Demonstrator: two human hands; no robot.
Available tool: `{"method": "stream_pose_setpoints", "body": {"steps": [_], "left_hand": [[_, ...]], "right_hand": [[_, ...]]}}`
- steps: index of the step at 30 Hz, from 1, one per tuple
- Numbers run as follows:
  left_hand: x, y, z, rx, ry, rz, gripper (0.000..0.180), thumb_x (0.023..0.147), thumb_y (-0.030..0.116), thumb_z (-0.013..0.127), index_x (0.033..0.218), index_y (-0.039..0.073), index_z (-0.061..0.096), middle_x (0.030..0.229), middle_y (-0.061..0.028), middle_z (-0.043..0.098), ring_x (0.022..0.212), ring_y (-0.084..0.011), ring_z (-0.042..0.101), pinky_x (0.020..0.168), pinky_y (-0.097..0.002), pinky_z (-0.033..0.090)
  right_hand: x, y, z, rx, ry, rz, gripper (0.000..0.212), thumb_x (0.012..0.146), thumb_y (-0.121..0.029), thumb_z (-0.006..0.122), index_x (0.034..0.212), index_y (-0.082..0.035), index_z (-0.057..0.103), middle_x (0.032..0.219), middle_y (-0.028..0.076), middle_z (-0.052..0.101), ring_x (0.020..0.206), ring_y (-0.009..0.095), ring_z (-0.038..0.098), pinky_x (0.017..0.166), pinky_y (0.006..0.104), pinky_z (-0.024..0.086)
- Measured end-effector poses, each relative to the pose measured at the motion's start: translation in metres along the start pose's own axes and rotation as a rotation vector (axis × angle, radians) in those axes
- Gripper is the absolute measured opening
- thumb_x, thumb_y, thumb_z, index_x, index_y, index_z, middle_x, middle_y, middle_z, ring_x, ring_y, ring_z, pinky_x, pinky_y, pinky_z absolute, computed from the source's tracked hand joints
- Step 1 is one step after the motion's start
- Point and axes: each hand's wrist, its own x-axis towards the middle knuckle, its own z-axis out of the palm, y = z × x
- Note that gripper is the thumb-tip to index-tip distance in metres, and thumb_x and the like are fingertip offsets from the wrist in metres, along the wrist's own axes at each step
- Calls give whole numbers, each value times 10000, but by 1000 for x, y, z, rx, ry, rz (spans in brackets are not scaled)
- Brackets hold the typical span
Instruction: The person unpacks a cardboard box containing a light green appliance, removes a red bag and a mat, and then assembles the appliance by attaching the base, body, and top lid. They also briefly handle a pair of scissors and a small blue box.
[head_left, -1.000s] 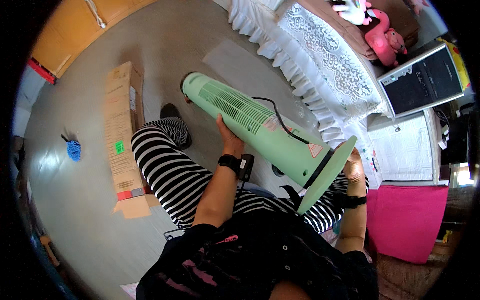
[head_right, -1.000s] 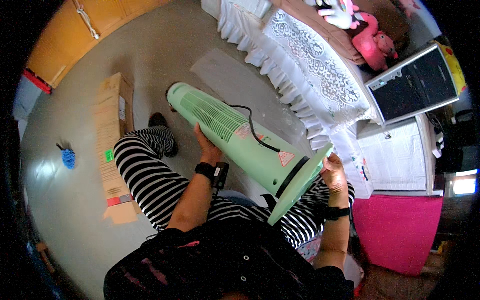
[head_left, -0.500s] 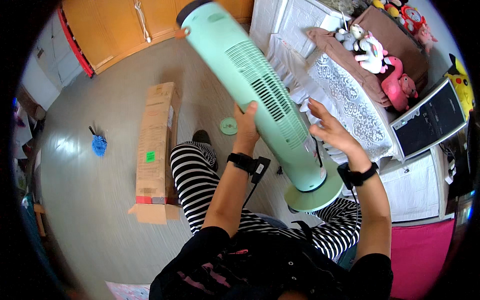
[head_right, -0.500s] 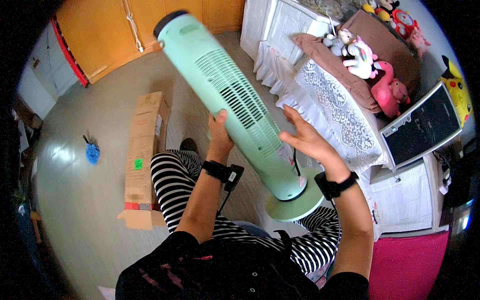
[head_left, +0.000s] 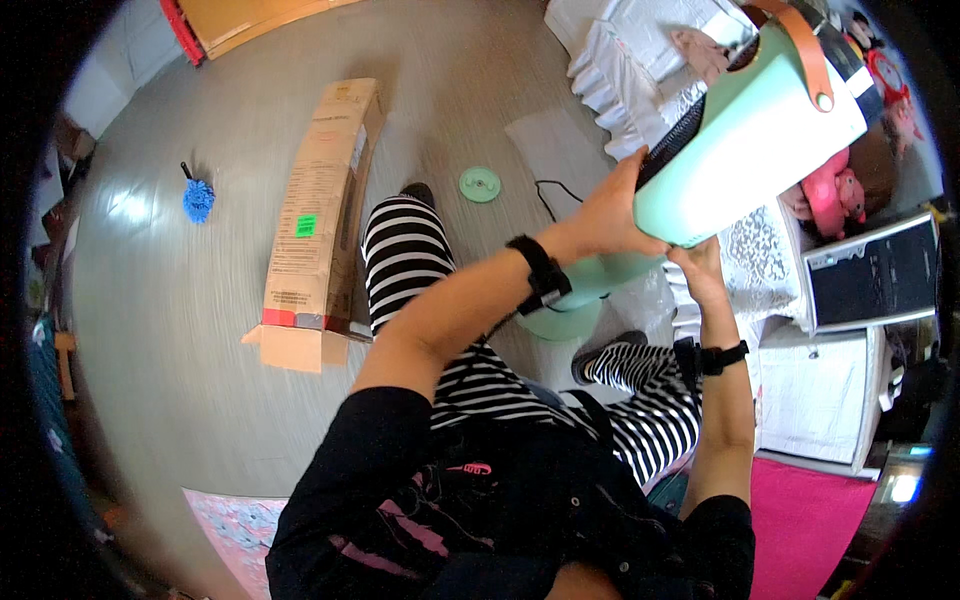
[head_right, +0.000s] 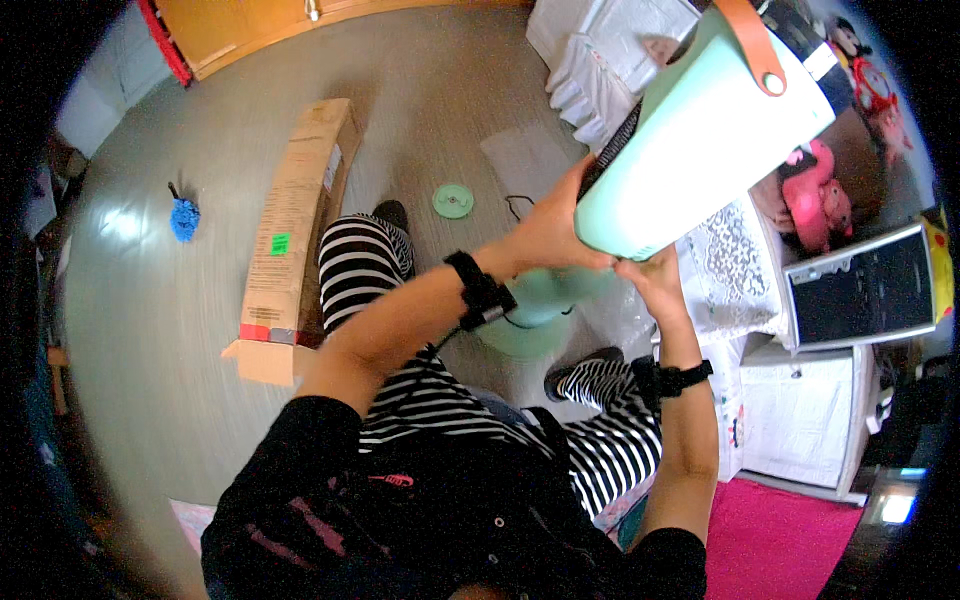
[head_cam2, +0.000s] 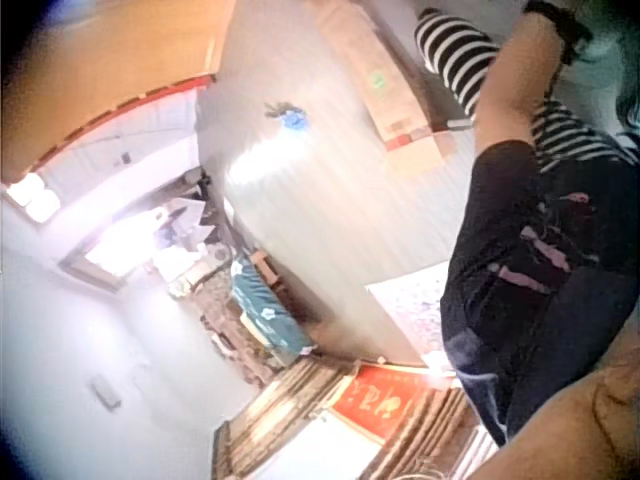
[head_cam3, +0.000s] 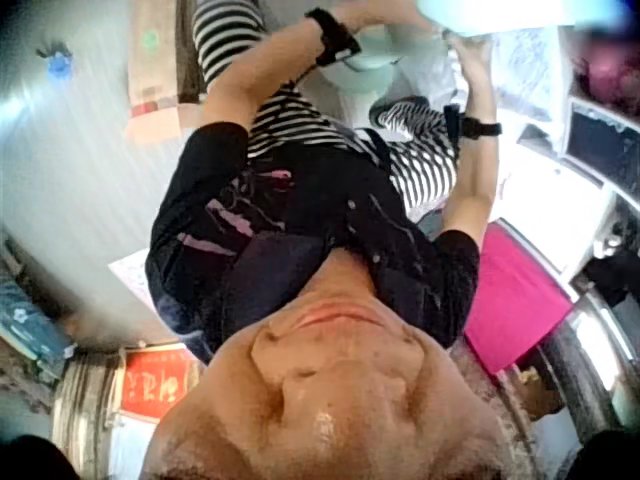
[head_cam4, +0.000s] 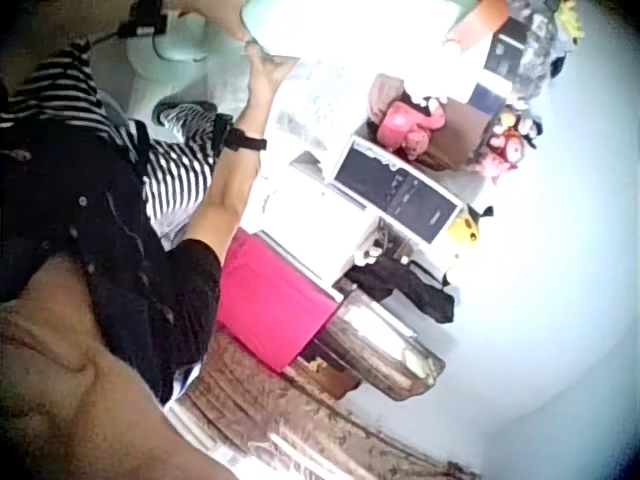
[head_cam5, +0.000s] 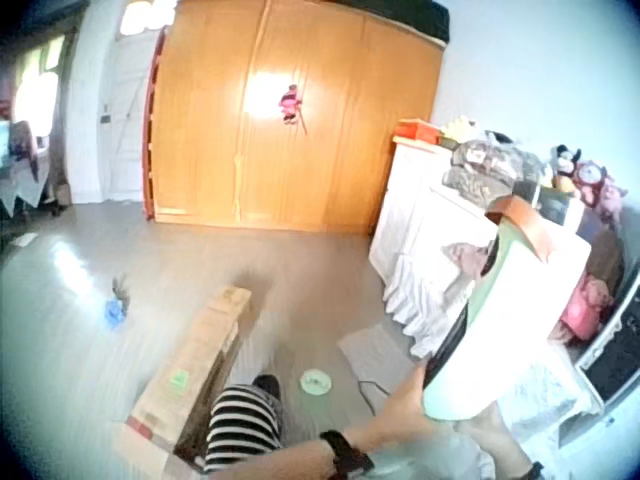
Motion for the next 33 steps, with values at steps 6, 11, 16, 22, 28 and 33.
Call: {"method": "stream_pose_setpoints", "body": {"steps": [6, 11, 16, 22, 28, 33], "left_hand": [[8, -22, -9, 82, -291, -163, 1136, 535, 354, 840, 1376, -57, 196, 1368, -259, 331, 1239, -343, 405, 1024, -367, 343], [19, -42, -16, 286, -413, -196, 1143, 503, 380, 867, 1371, -15, 237, 1333, -228, 364, 1216, -330, 409, 1023, -371, 345], [14, -65, -12, 160, -338, -279, 1130, 456, 238, 899, 1348, -15, 254, 1288, -184, 425, 1188, -292, 446, 1007, -396, 383], [8, -73, -17, 78, -347, -510, 1039, 469, 16, 863, 1332, 53, 285, 1278, -109, 454, 1183, -259, 453, 999, -394, 409], [-12, -97, -21, 62, -303, -507, 911, 514, -67, 816, 1282, 49, 340, 1267, -102, 470, 1172, -247, 465, 972, -397, 436], [-18, -105, -19, 34, -292, -594, 844, 526, -86, 800, 1241, 47, 370, 1236, -107, 482, 1160, -247, 472, 940, -399, 460]], "right_hand": [[5, 25, 10, -74, 72, 35, 858, 627, -158, 851, 1281, 40, 330, 1212, 126, 510, 1123, 214, 504, 928, 328, 440], [22, 51, 16, -143, 103, -22, 1016, 557, -257, 890, 1316, 43, 286, 1287, 174, 444, 1202, 267, 451, 982, 374, 407], [33, 68, 21, -209, 100, 27, 1066, 530, -237, 902, 1342, 21, 262, 1324, 174, 417, 1241, 269, 404, 1029, 387, 353], [47, 97, 25, -185, 59, 18, 1081, 472, -292, 894, 1316, 40, 304, 1291, 223, 439, 1189, 335, 454, 1015, 400, 366], [56, 102, 29, -160, -98, 345, 999, 545, -87, 834, 1353, 10, 255, 1321, 199, 414, 1263, 295, 369, 1048, 388, 315], [54, 109, 29, -51, -106, 300, 987, 547, -61, 820, 1357, -13, 258, 1324, 186, 414, 1258, 294, 373, 1041, 390, 318]]}}
